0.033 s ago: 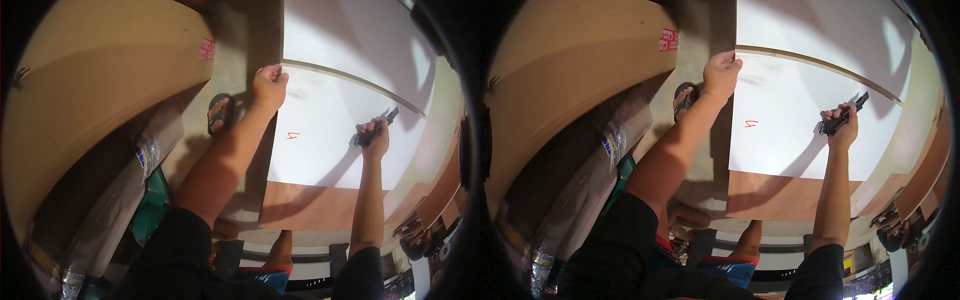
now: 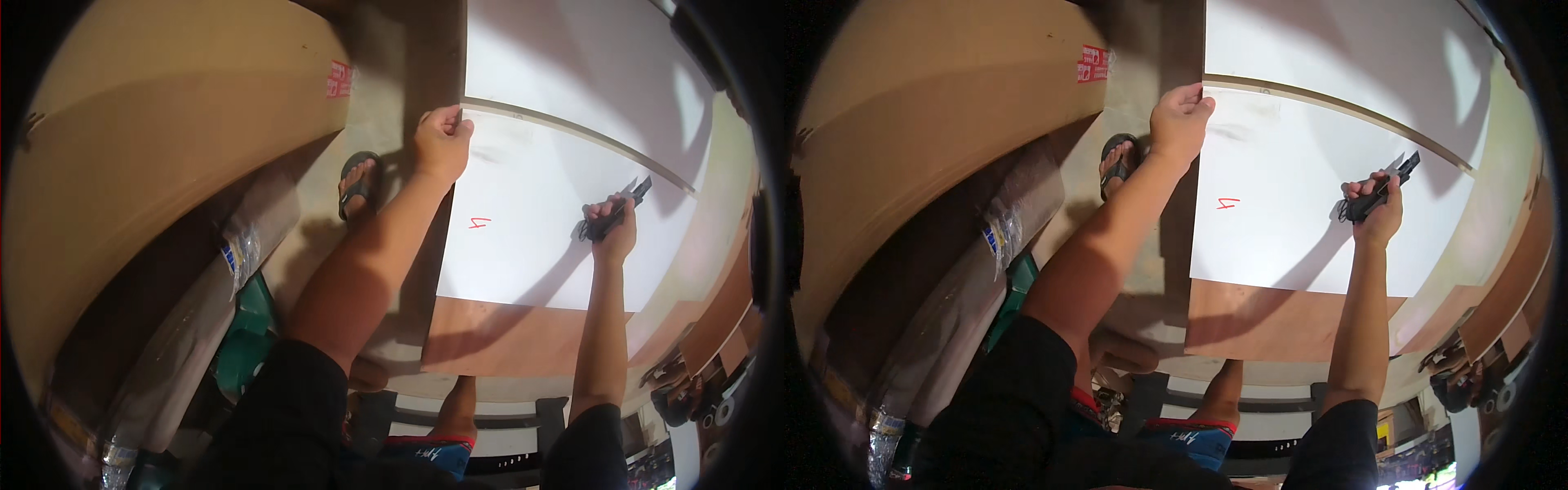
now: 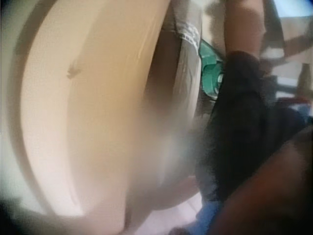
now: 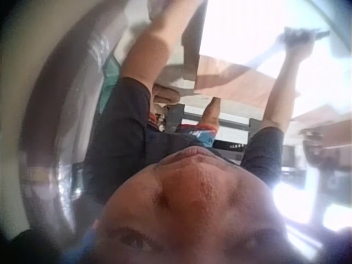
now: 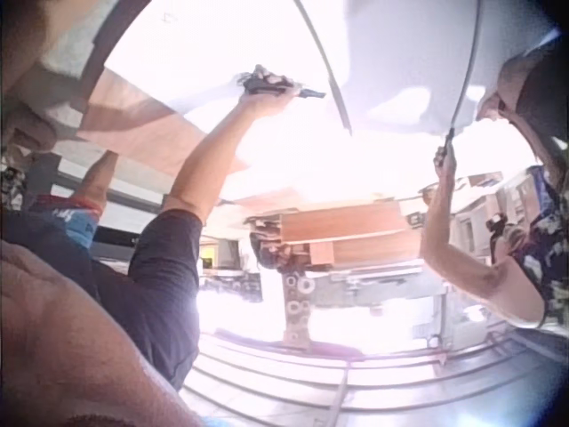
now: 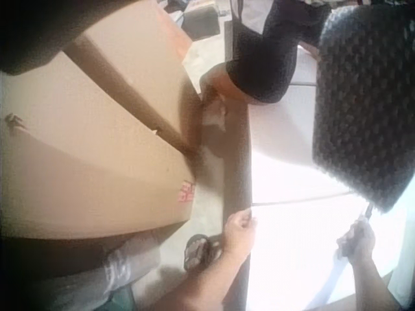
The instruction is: The person places white panels into an edge-banding machine and later uses a utility knife to trim a protective film or edge from the panels on a work surface.
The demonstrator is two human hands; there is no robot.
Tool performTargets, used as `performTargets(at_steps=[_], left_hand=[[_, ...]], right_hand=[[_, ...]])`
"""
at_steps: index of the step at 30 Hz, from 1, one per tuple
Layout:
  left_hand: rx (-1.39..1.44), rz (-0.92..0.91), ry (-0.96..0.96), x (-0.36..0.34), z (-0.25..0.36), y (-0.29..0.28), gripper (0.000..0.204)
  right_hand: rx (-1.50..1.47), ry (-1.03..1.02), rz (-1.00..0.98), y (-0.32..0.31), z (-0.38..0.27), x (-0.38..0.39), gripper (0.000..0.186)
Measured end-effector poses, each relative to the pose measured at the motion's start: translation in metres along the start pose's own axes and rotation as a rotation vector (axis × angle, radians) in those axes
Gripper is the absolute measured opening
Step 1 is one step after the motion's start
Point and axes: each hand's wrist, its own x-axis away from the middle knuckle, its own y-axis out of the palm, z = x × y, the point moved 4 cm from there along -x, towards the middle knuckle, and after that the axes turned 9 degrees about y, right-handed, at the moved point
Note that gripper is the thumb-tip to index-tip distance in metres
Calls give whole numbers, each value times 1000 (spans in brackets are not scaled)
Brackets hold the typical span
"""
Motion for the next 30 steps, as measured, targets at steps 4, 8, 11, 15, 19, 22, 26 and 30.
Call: performTargets(at_steps=[4,8,11,15,19,22,26,30], left_hand=[[-26,55,33,13,13,4,39],[-442,186,485,52,48,30,43],[-588,-215,845,90,59,65,46],[-726,-317,1006,71,49,93,43],[-982,-412,1197,81,42,104,41],[-1038,-454,1120,79,45,105,43],[-1031,-530,1053,79,42,108,53],[-1037,-565,1017,79,31,111,59]], right_hand=[[29,-27,0,-1,2,-3,35],[27,-84,48,-2,3,-4,35],[-3,-43,40,0,5,-8,33],[46,-116,-75,13,-5,-12,33],[260,-51,-35,20,-13,4,33],[734,-138,-88,47,-39,19,35],[1068,-105,-403,116,-74,39,39],[1621,-278,-663,199,-71,41,31]])
